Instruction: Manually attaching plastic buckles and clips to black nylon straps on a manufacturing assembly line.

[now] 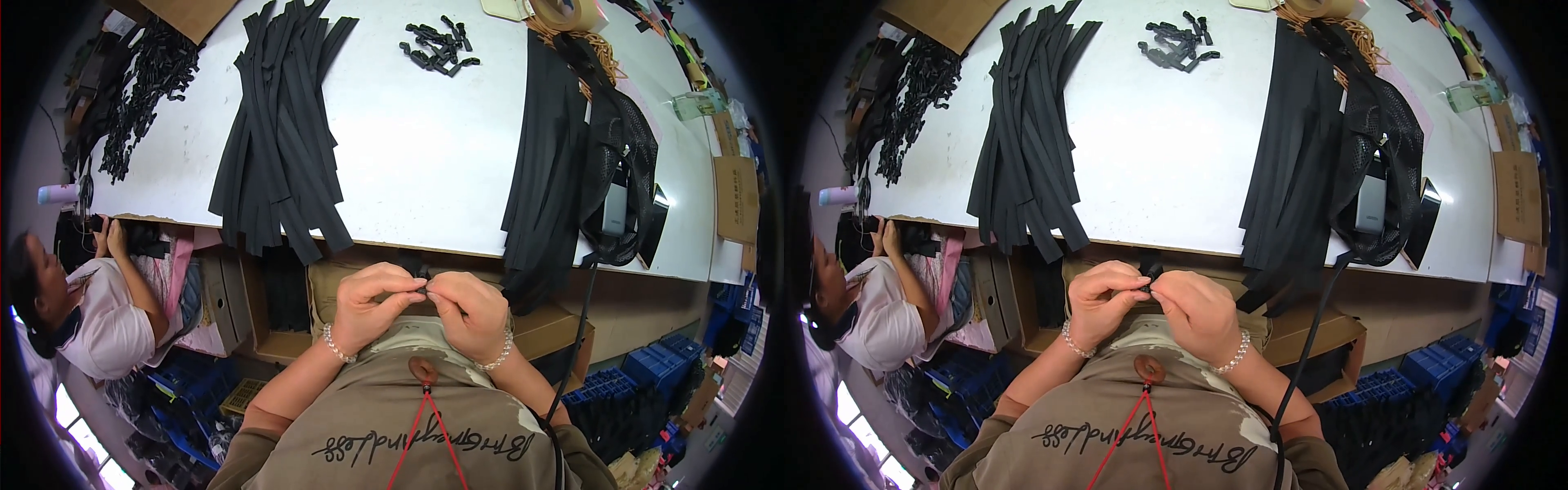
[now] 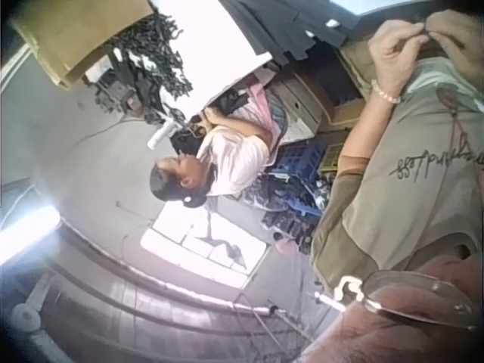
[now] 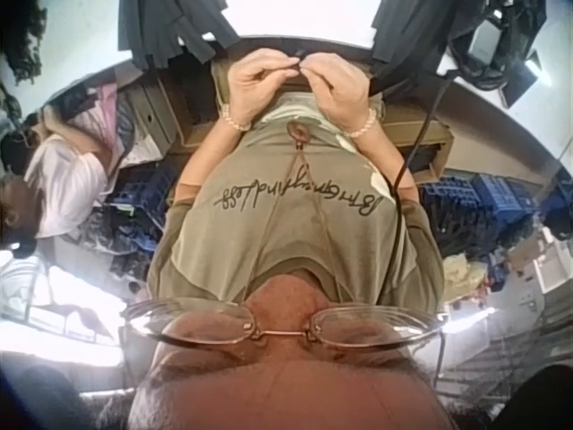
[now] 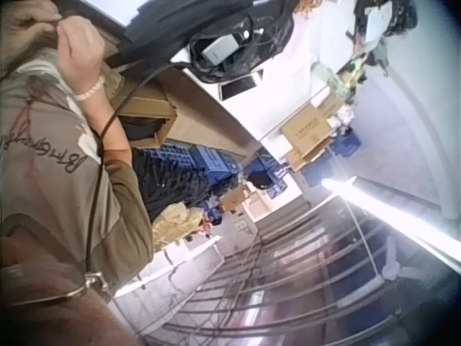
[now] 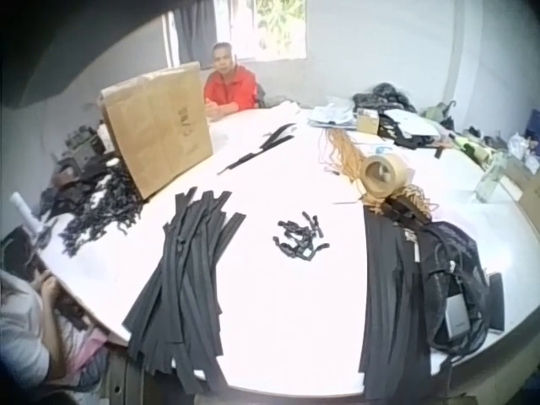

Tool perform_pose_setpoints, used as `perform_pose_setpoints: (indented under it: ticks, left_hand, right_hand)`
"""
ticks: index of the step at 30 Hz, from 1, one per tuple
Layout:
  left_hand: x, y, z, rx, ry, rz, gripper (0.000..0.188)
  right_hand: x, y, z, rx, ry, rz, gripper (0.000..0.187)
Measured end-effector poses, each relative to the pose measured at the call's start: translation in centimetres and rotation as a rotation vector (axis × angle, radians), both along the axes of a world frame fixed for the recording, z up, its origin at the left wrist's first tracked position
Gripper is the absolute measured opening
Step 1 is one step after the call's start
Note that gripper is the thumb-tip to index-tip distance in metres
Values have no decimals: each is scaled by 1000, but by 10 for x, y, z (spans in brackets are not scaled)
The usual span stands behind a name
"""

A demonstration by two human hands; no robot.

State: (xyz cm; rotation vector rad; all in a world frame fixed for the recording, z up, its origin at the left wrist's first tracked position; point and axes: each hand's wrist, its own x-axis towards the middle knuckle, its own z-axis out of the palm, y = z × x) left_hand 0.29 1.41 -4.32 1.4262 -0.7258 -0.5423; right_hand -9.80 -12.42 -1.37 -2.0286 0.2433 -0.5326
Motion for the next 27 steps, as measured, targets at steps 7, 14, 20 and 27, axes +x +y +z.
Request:
perform_pose_setpoints:
  ticks: [7, 14, 20, 27]
  left_hand:
    - [7, -4, 9, -11, -31, -24, 19]
    - [1, -3, -11, 97, -11, 23, 15]
    - [-9, -4, -27, 318, 586, 151, 12]
    - [-3, -15, -31, 233, 782, 209, 14]
  right_hand:
    - [1, 11, -5, 224, -76, -87, 8]
    - [1, 21, -24, 754, 73, -199, 3]
    - [4, 9, -48, 1075, 358, -188, 11]
    - [9, 14, -60, 1407, 207, -283, 10]
